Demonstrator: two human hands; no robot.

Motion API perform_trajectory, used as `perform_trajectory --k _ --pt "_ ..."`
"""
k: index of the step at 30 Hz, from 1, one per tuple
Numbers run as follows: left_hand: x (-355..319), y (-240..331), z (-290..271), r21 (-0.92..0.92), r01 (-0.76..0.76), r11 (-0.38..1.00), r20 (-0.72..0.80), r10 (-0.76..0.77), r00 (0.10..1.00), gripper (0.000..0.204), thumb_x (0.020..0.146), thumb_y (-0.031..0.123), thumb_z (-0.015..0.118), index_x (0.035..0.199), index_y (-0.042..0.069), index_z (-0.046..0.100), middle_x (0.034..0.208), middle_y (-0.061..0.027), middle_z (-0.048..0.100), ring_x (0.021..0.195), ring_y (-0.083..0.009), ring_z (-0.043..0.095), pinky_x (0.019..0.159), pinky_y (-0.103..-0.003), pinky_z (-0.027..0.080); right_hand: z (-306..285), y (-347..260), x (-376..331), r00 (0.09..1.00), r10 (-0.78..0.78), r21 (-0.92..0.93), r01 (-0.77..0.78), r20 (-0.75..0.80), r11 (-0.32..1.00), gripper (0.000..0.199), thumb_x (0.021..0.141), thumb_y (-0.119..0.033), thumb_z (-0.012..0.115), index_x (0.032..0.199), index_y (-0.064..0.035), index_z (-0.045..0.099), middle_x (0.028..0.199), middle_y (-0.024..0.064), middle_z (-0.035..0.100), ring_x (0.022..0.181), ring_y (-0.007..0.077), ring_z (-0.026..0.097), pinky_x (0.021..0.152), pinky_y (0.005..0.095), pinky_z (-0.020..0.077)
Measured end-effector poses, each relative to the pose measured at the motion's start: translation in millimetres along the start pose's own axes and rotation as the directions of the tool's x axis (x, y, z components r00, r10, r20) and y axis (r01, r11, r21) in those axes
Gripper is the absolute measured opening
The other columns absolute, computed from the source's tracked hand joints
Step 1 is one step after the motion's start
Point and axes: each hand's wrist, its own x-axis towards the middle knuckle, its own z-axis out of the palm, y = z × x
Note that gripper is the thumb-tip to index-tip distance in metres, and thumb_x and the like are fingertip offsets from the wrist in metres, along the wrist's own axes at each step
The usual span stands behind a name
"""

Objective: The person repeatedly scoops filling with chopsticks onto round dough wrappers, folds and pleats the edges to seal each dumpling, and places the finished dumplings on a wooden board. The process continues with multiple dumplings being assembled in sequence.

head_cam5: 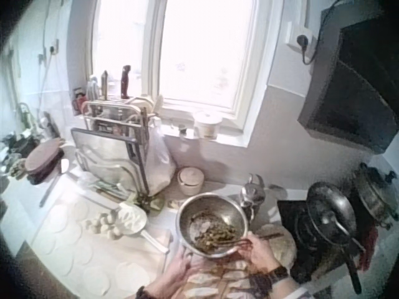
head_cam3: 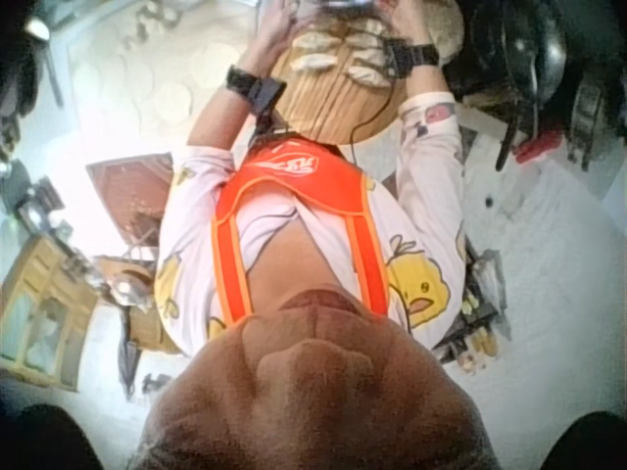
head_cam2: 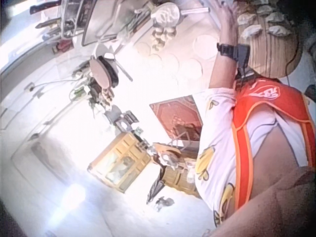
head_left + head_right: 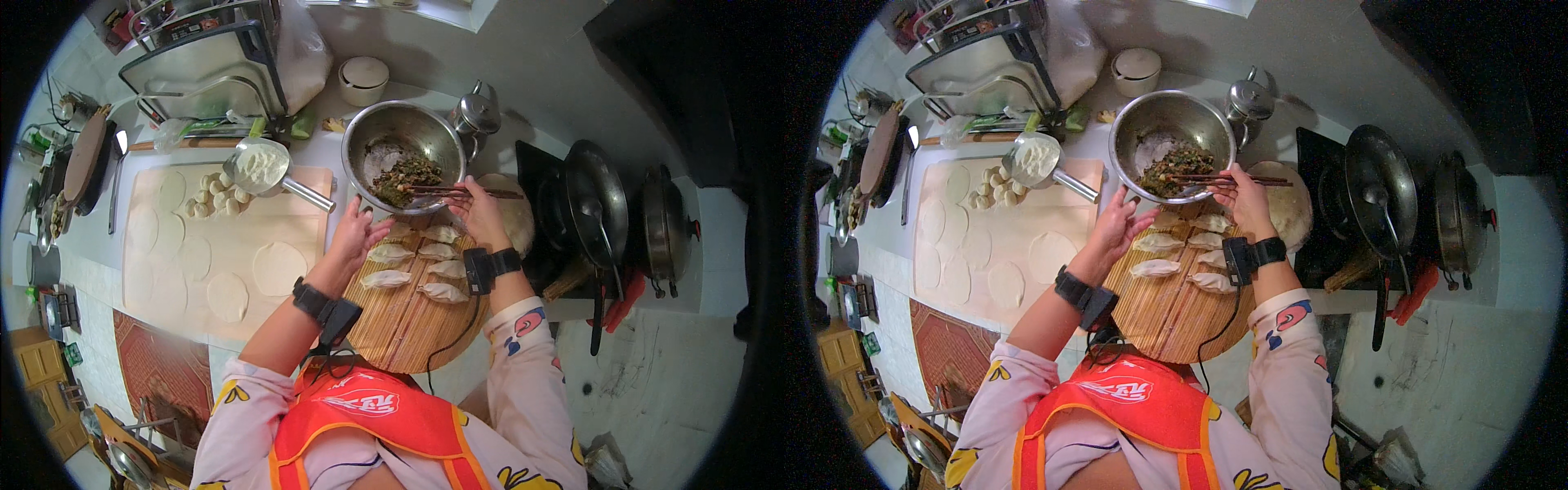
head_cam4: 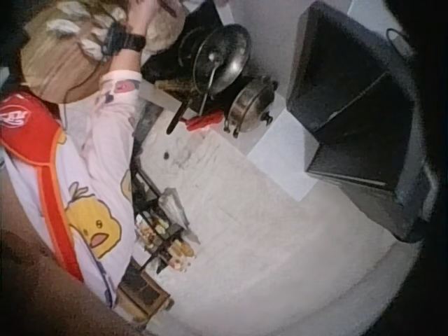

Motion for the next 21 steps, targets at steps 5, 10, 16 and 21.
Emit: perform_trajectory --k 5,10,16,21 --pt "-60.8 8.9 -48.1 0.133 0.060 0.989 -0.018 -0.058 0.998 0.058 0.102 0.014 0.044 0.154 0.004 0.019 0.153 -0.0188 0.032 0.118 -0.0316 0.061 0.088 -0.030 0.055 -8.4 3.6 0.9 0.996 -0.078 0.082 0.080 -0.032 0.993 0.036 0.099 -0.037 0.057 0.101 -0.0012 0.064 0.088 0.0101 0.069 0.082 0.0200 0.070 0.068 0.0285 0.0567" --pt "-110.0 32.7 -105.3 0.114 -0.007 0.993 -0.141 0.024 0.990 0.048 0.103 0.017 0.045 0.148 0.004 0.035 0.148 -0.0138 0.043 0.119 -0.0296 0.060 0.089 -0.030 0.054 -1.8 5.3 -2.5 0.986 -0.125 0.079 0.134 -0.107 0.988 0.036 0.100 -0.037 0.056 0.101 -0.0013 0.063 0.090 0.0106 0.069 0.083 0.0214 0.070 0.069 0.0290 0.0568" --pt "-130.3 39.1 -116.3 0.124 -0.043 0.991 -0.095 0.055 0.994 0.051 0.102 0.020 0.048 0.148 0.003 0.035 0.147 -0.0135 0.046 0.127 -0.0273 0.054 0.096 -0.031 0.050 16.6 23.9 -7.7 0.972 -0.149 0.028 0.156 -0.180 0.987 0.035 0.101 -0.035 0.055 0.100 -0.0012 0.063 0.091 0.0111 0.069 0.081 0.0223 0.071 0.068 0.0309 0.0570" --pt "-81.6 17.6 -59.6 -0.010 0.021 1.000 0.077 -0.020 0.997 0.061 0.102 0.018 0.046 0.154 0.002 0.018 0.158 -0.0142 0.029 0.138 -0.0229 0.042 0.106 -0.033 0.043 12.0 41.4 -14.8 0.986 -0.048 0.137 0.070 -0.159 0.988 0.034 0.102 -0.033 0.053 0.099 0.0001 0.060 0.092 0.0136 0.069 0.082 0.0239 0.071 0.070 0.0332 0.0586"
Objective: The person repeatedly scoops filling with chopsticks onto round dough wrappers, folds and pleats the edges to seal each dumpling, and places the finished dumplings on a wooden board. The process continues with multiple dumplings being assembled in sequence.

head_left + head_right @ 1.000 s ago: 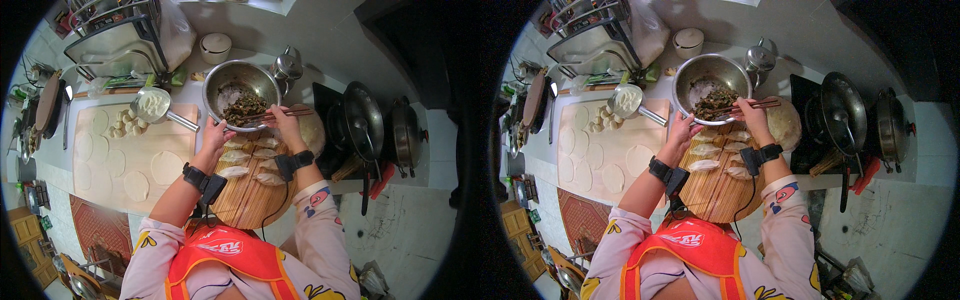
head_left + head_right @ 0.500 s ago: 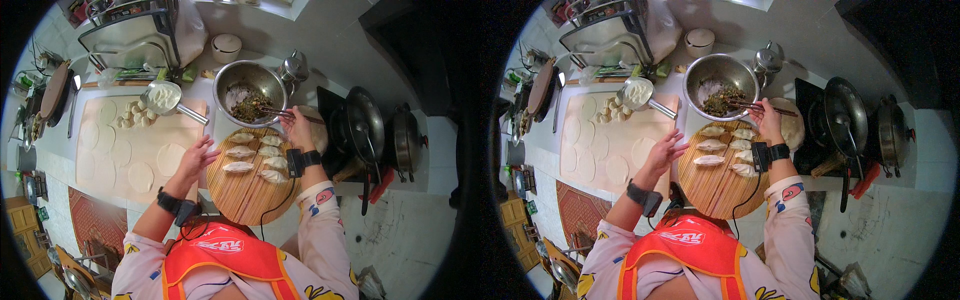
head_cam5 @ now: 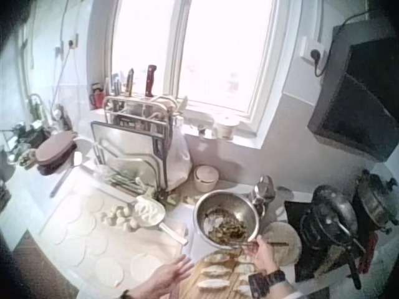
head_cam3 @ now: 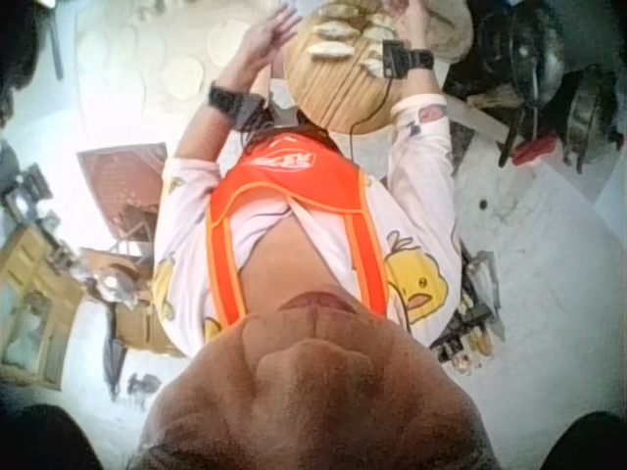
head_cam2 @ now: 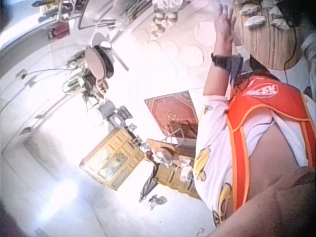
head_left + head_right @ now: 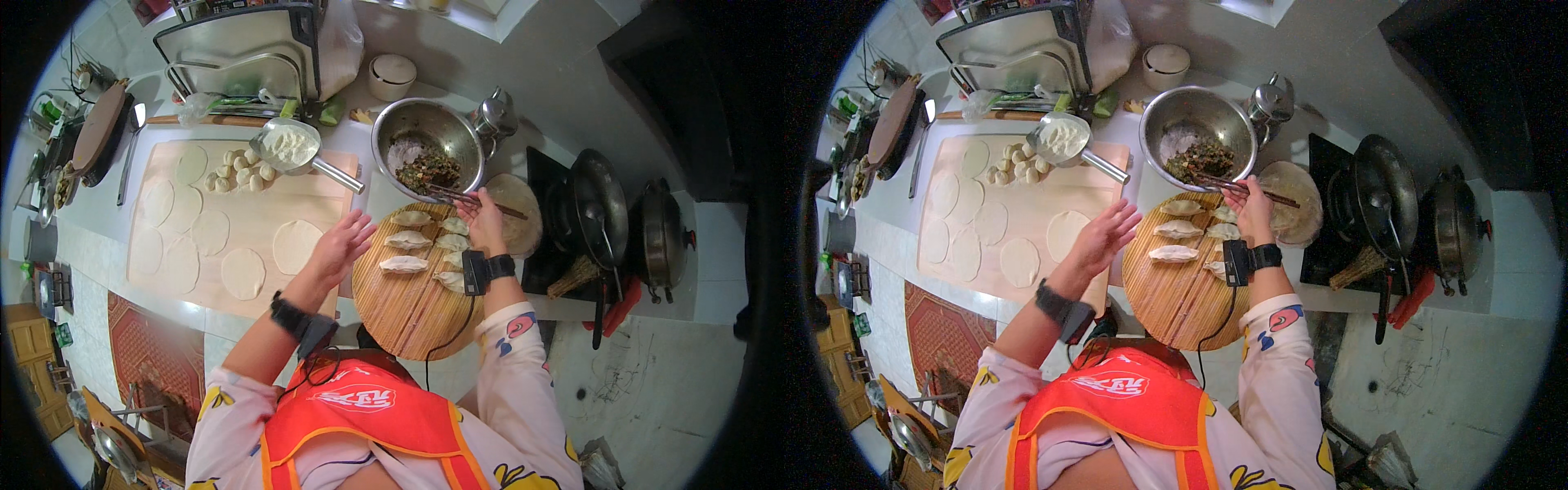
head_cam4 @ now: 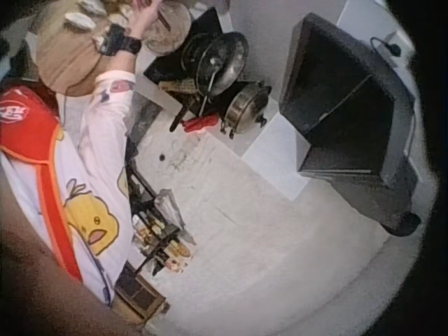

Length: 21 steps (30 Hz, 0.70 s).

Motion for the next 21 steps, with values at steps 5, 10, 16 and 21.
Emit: perform_trajectory --k 5,10,16,21 --pt "51.1 -10.9 44.8 -0.075 -0.039 0.996 -0.012 0.038 0.999 0.061 0.103 0.014 0.045 0.156 0.006 0.016 0.159 -0.0106 0.029 0.138 -0.0209 0.042 0.102 -0.032 0.043 -8.9 3.2 -4.0 0.993 0.117 0.125 -0.119 0.018 0.985 0.028 0.100 -0.029 0.056 0.093 -0.0028 0.062 0.086 0.0122 0.069 0.081 0.0236 0.070 0.067 0.0317 0.0572" --pt "54.0 -13.2 49.8 -0.096 -0.028 0.995 -0.011 0.027 1.000 0.062 0.102 0.011 0.043 0.156 0.007 0.014 0.160 -0.0099 0.027 0.139 -0.0208 0.040 0.105 -0.034 0.039 -6.0 2.9 -8.3 0.990 0.136 0.184 -0.140 0.032 0.973 0.026 0.100 -0.027 0.056 0.092 -0.0026 0.061 0.085 0.0117 0.068 0.079 0.0230 0.069 0.066 0.0305 0.0572" --pt "12.1 -0.3 9.0 0.004 0.016 1.000 -0.004 -0.016 1.000 0.058 0.102 0.013 0.045 0.154 0.005 0.021 0.155 -0.0121 0.036 0.137 -0.0226 0.044 0.105 -0.033 0.042 3.6 -13.8 -22.2 0.997 0.072 0.276 -0.080 0.039 0.958 0.023 0.098 -0.024 0.059 0.091 -0.0027 0.062 0.083 0.0090 0.065 0.077 0.0218 0.068 0.066 0.0288 0.0569" --pt "-76.3 29.9 -80.9 0.034 -0.205 0.978 -0.220 0.208 0.953 0.047 0.101 0.016 0.048 0.145 0.003 0.039 0.142 -0.0124 0.051 0.128 -0.0248 0.053 0.099 -0.032 0.047 36.6 -9.8 -76.2 0.988 -0.072 0.129 0.055 0.134 0.990 0.032 0.101 -0.033 0.055 0.098 -0.0017 0.063 0.088 0.0101 0.068 0.081 0.0210 0.068 0.072 0.0309 0.0550"
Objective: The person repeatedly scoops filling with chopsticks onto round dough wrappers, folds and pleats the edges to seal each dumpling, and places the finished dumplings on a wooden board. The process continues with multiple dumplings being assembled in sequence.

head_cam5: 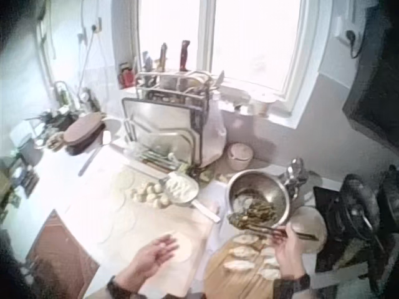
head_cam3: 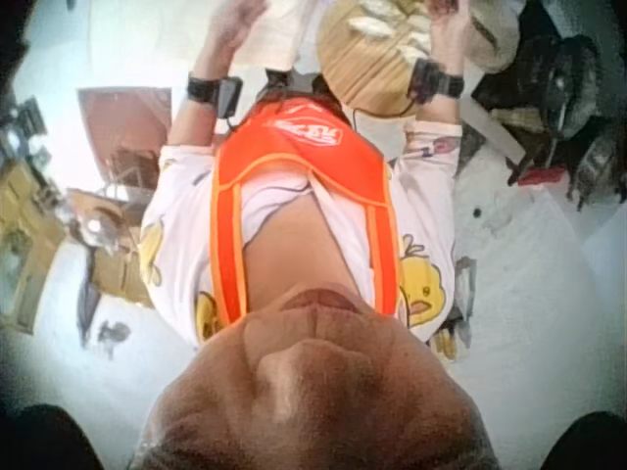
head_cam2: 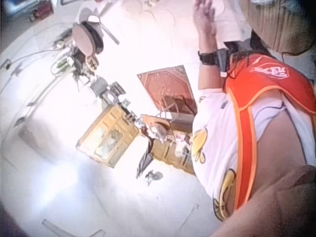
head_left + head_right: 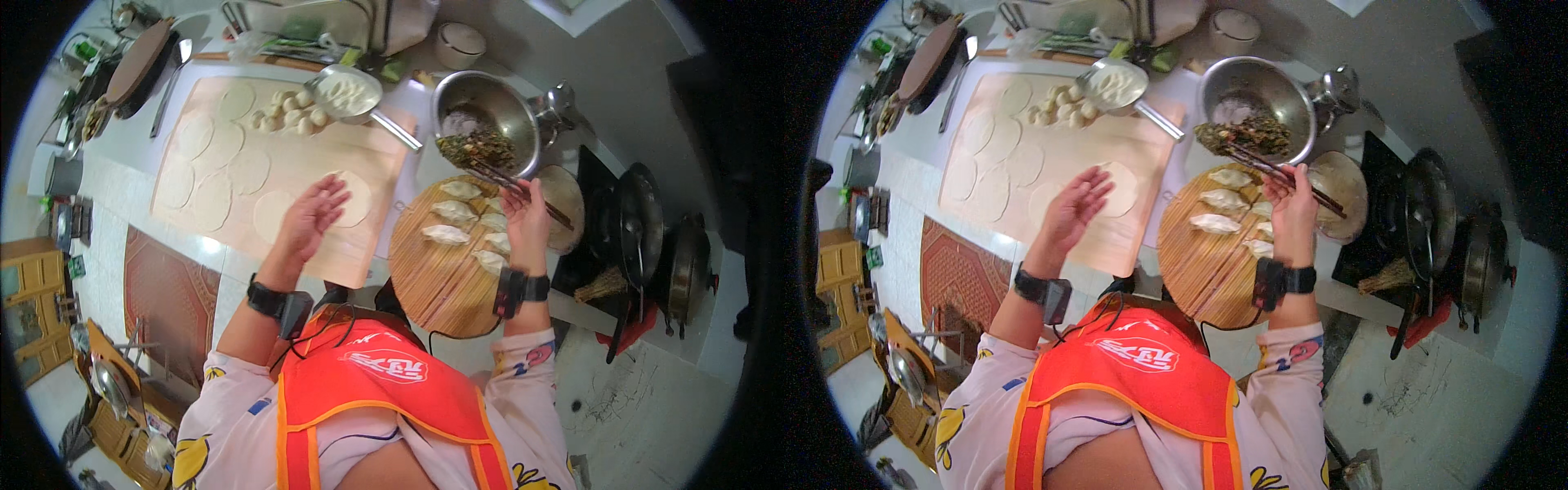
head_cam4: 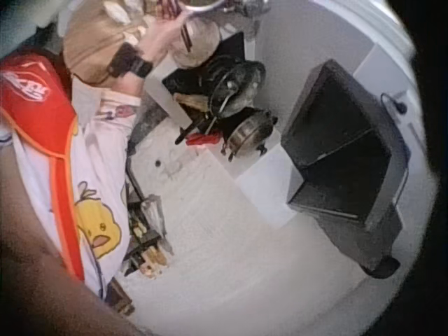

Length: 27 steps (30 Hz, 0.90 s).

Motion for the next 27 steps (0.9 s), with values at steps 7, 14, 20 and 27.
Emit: perform_trajectory --k 7,14,20,27 --pt "-44.5 33.0 -77.5 -0.066 -0.172 0.983 -0.259 0.150 0.954 0.044 0.100 0.014 0.047 0.142 0.002 0.042 0.136 -0.0121 0.054 0.121 -0.0231 0.056 0.095 -0.032 0.048 69.0 100.0 -97.1 0.969 -0.227 -0.367 0.248 0.098 0.896 0.025 0.101 -0.024 0.057 0.102 -0.0002 0.065 0.092 0.0086 0.068 0.081 0.0165 0.065 0.074 0.0293 0.0536" --pt "-48.9 18.2 -73.6 -0.027 -0.099 0.995 -0.198 0.092 0.976 0.041 0.100 0.014 0.049 0.139 0.002 0.047 0.132 -0.0109 0.057 0.118 -0.0221 0.059 0.094 -0.031 0.048 81.1 149.6 -119.9 0.724 -0.480 -0.536 0.689 0.495 0.487 0.017 0.095 -0.015 0.063 0.099 0.0010 0.066 0.095 0.0131 0.068 0.088 0.0263 0.065 0.080 0.0340 0.0509" --pt "-45.7 8.1 -69.8 0.047 -0.030 0.998 -0.159 0.038 0.986 0.039 0.098 0.014 0.052 0.136 0.004 0.051 0.130 -0.0073 0.059 0.115 -0.0178 0.060 0.092 -0.028 0.047 80.5 151.4 -112.0 0.886 -0.375 -0.479 0.463 0.272 0.746 0.030 0.102 -0.025 0.055 0.103 0.0034 0.064 0.098 0.0112 0.066 0.090 0.0193 0.064 0.081 0.0330 0.0525" --pt "-41.8 -2.7 -66.1 0.128 0.040 0.991 -0.148 -0.021 0.989 0.039 0.096 0.015 0.055 0.134 0.006 0.054 0.127 -0.0045 0.060 0.111 -0.0146 0.060 0.090 -0.026 0.046 79.9 135.0 -102.6 0.985 -0.164 -0.131 0.170 0.054 0.977 0.039 0.104 -0.037 0.048 0.109 0.0006 0.054 0.100 0.0143 0.064 0.090 0.0234 0.068 0.083 0.0379 0.0566"
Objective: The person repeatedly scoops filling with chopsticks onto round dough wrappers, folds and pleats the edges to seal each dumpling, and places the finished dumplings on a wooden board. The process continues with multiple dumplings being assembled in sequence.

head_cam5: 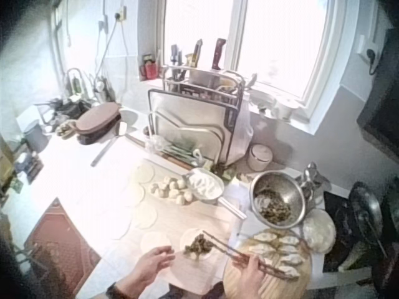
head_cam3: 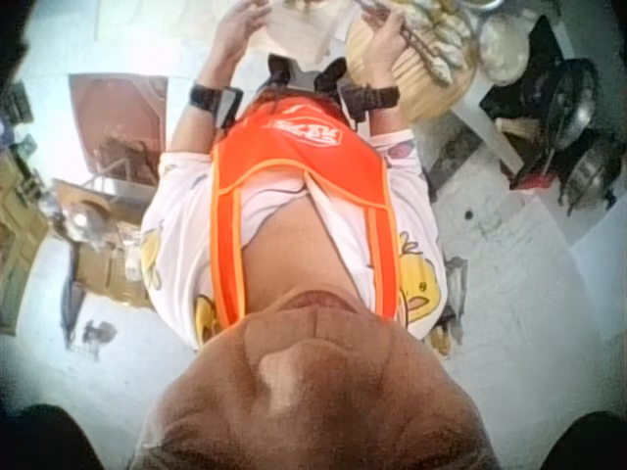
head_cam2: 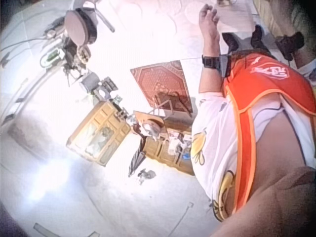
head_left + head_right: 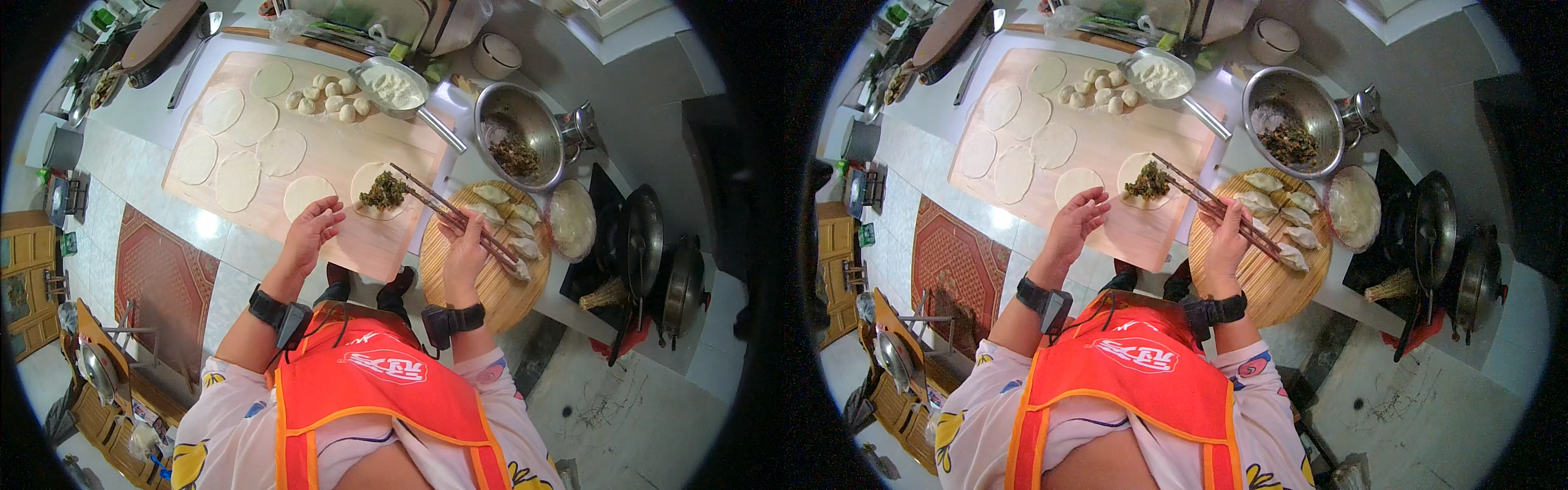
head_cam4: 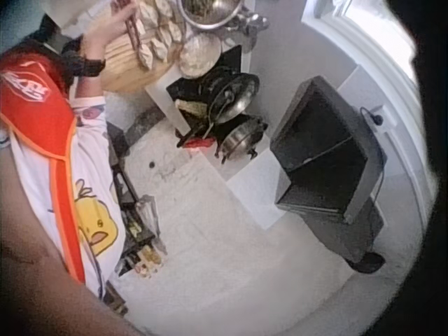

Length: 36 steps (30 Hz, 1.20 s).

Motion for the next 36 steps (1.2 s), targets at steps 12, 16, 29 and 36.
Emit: perform_trajectory --k 12,16,29,36 --pt "3.1 1.8 1.5 0.078 0.005 0.997 0.001 -0.006 1.000 0.036 0.100 0.015 0.050 0.134 0.004 0.052 0.129 -0.0075 0.060 0.112 -0.0161 0.061 0.088 -0.024 0.051 -5.0 32.2 16.7 0.991 0.129 0.011 -0.129 -0.037 0.992 0.035 0.103 -0.039 0.050 0.107 -0.0037 0.051 0.095 0.0107 0.062 0.080 0.0221 0.069 0.070 0.0337 0.0579" --pt "3.6 1.2 4.3 0.100 0.009 0.995 0.047 -0.014 0.999 0.036 0.100 0.015 0.051 0.134 0.004 0.053 0.129 -0.0073 0.060 0.111 -0.0156 0.061 0.088 -0.024 0.051 -3.0 43.4 19.8 0.995 0.093 -0.009 -0.094 -0.032 0.996 0.033 0.102 -0.036 0.053 0.105 -0.0030 0.050 0.095 0.0109 0.061 0.078 0.0220 0.068 0.069 0.0337 0.0596" --pt "5.8 -0.9 17.2 0.036 0.036 0.999 0.083 -0.039 0.996 0.053 0.094 0.004 0.050 0.144 -0.001 0.033 0.140 -0.0169 0.050 0.123 -0.0216 0.055 0.099 -0.028 0.048 -3.5 37.2 25.3 0.956 0.274 0.216 -0.247 -0.107 0.945 0.034 0.101 -0.041 0.053 0.095 -0.0069 0.053 0.084 0.0110 0.066 0.072 0.0234 0.069 0.067 0.0351 0.0581" --pt "4.2 -3.3 16.3 0.035 0.014 0.999 0.064 -0.016 0.998 0.055 0.094 0.007 0.050 0.146 -0.001 0.031 0.142 -0.0185 0.048 0.125 -0.0241 0.053 0.104 -0.031 0.045 -14.2 -15.9 35.9 0.963 0.265 0.351 -0.232 -0.048 0.907 0.033 0.100 -0.039 0.055 0.093 -0.0075 0.057 0.086 0.0111 0.067 0.080 0.0250 0.069 0.073 0.0365 0.0577"
